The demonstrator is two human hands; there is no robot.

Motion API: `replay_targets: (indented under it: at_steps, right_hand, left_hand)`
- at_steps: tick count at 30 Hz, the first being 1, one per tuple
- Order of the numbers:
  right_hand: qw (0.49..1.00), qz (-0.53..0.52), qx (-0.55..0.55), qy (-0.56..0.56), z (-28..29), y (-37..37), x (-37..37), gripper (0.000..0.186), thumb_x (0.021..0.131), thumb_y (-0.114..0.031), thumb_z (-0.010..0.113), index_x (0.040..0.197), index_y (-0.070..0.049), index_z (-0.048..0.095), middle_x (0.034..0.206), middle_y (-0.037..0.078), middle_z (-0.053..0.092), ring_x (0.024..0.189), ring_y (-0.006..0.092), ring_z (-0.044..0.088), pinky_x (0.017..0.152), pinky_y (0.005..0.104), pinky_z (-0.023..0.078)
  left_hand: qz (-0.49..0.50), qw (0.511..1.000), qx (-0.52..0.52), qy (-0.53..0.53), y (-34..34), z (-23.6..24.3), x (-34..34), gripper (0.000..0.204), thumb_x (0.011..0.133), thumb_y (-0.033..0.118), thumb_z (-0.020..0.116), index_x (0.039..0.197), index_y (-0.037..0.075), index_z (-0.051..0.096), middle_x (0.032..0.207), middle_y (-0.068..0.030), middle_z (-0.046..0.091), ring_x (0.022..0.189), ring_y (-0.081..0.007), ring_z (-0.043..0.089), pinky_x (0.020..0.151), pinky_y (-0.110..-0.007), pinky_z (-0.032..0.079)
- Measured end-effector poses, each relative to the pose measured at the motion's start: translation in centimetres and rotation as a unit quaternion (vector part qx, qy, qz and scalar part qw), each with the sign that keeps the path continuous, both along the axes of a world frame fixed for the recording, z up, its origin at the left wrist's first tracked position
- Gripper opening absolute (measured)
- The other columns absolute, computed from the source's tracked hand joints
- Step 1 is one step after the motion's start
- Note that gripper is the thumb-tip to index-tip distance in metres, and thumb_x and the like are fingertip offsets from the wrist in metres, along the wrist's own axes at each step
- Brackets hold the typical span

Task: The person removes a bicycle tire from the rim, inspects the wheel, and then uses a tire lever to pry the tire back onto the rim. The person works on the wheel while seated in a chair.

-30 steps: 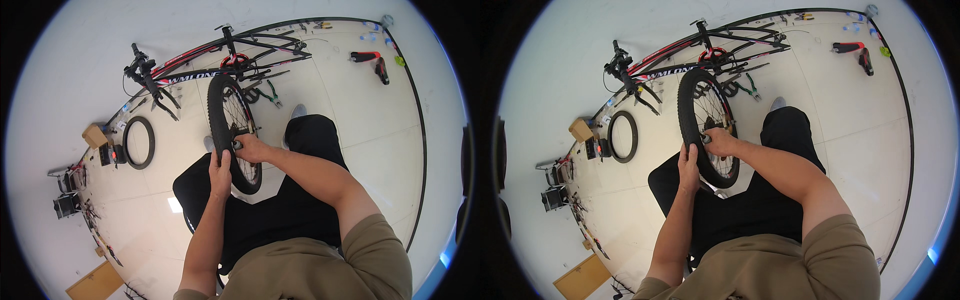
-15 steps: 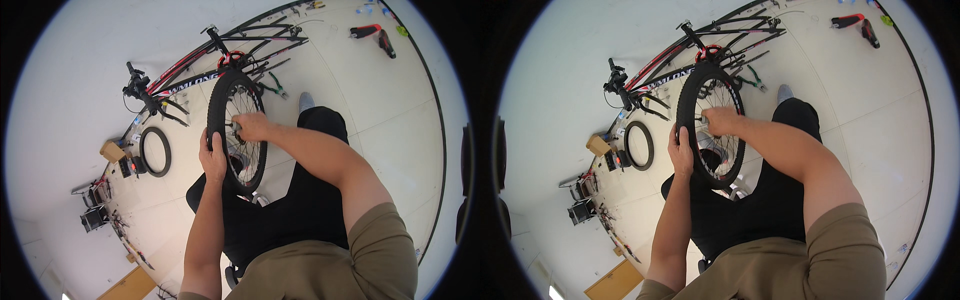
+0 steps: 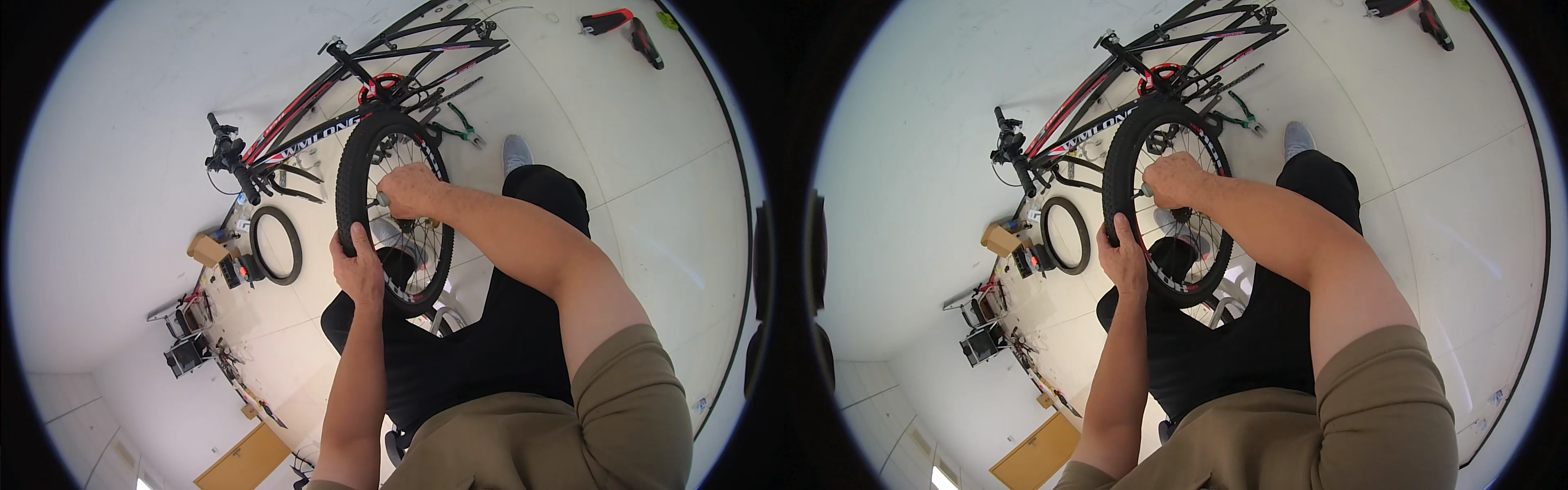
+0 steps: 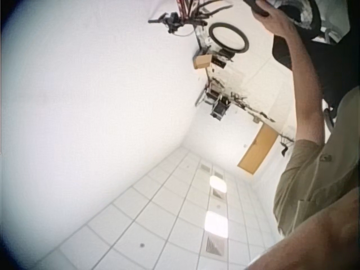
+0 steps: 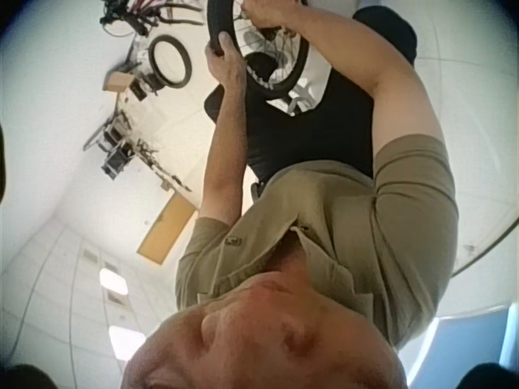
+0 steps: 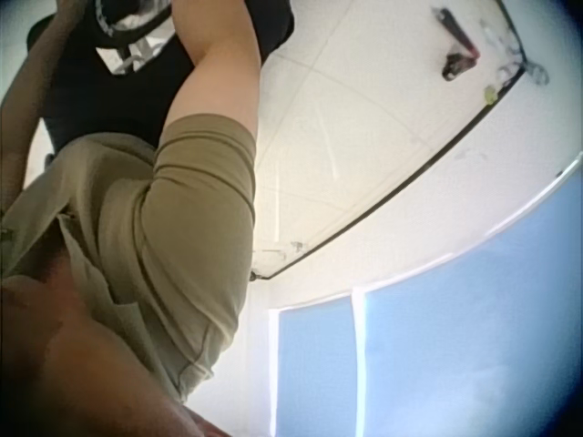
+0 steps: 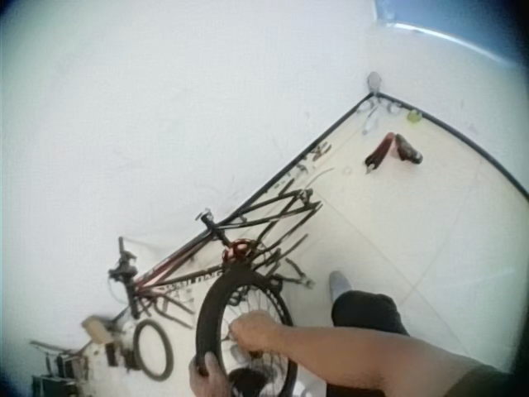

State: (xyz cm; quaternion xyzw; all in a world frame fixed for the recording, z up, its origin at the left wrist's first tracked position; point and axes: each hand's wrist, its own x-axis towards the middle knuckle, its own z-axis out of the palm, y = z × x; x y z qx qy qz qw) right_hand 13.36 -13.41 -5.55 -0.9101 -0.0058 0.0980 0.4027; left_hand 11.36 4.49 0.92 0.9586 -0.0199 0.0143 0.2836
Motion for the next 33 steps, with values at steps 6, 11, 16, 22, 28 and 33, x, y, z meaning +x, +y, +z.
replay_targets:
  at_steps: [6,11,16,22,28,33]
  right_hand:
    - [0.998,-0.037,-0.011,-0.042,-1.6,0.8,0.0,0.017,0.078,-0.011,0.065,0.091,-0.006,0.075,0.097,0.014,0.074,0.095,0.031,0.071,0.082,0.0446,0.054]
    - [0.997,-0.04,-0.036,-0.047,-1.2,0.5,0.2,0.018,0.079,-0.013,0.066,0.094,-0.009,0.075,0.097,0.01,0.074,0.096,0.0311,0.071,0.08,0.0452,0.053]
    - [0.998,-0.015,-0.062,-0.024,-0.6,0.0,0.7,0.021,0.079,-0.012,0.065,0.097,-0.01,0.075,0.098,0.007,0.075,0.096,0.0299,0.071,0.078,0.0453,0.054]
    - [0.998,0.021,-0.052,-0.006,0.1,-0.2,1.5,0.022,0.08,-0.012,0.065,0.099,-0.009,0.075,0.102,0.008,0.075,0.1,0.0272,0.071,0.081,0.0427,0.055]
    - [0.996,0.065,-0.065,0.008,1.2,-0.3,1.5,0.02,0.08,-0.012,0.066,0.097,-0.009,0.076,0.1,0.009,0.075,0.096,0.026,0.072,0.079,0.0405,0.056]
    - [0.994,0.069,-0.086,-0.017,1.6,0.1,1.3,0.018,0.08,-0.012,0.066,0.095,-0.009,0.076,0.097,0.008,0.075,0.094,0.0252,0.073,0.076,0.0387,0.056]
  left_hand:
    - [-0.013,0.998,0.062,-0.01,-0.7,0.4,1.3,0.065,0.098,0.058,0.049,0.118,-0.002,0.064,0.097,-0.0246,0.071,0.092,-0.0419,0.068,0.082,-0.044,0.053]
    - [-0.03,0.999,0.024,0.019,-0.3,0.4,2.4,0.06,0.1,0.051,0.05,0.103,-0.006,0.067,0.082,-0.022,0.07,0.075,-0.0348,0.066,0.072,-0.042,0.051]
    - [-0.032,0.997,-0.021,0.069,-0.3,0.8,3.0,0.057,0.1,0.047,0.052,0.098,-0.007,0.067,0.078,-0.0155,0.068,0.072,-0.0244,0.061,0.07,-0.038,0.05]
    - [-0.032,0.994,-0.07,0.079,1.6,-0.5,4.1,0.057,0.1,0.047,0.054,0.095,-0.008,0.067,0.077,-0.0124,0.065,0.075,-0.0178,0.057,0.072,-0.035,0.047]
    - [-0.031,0.992,-0.039,0.12,1.5,-0.1,4.2,0.056,0.102,0.046,0.052,0.094,-0.008,0.066,0.075,-0.0106,0.063,0.071,-0.0184,0.052,0.069,-0.034,0.045]
    - [-0.047,0.99,-0.068,0.11,1.8,-0.5,4.6,0.055,0.102,0.046,0.052,0.099,-0.008,0.066,0.077,-0.0101,0.063,0.073,-0.0175,0.053,0.07,-0.033,0.046]
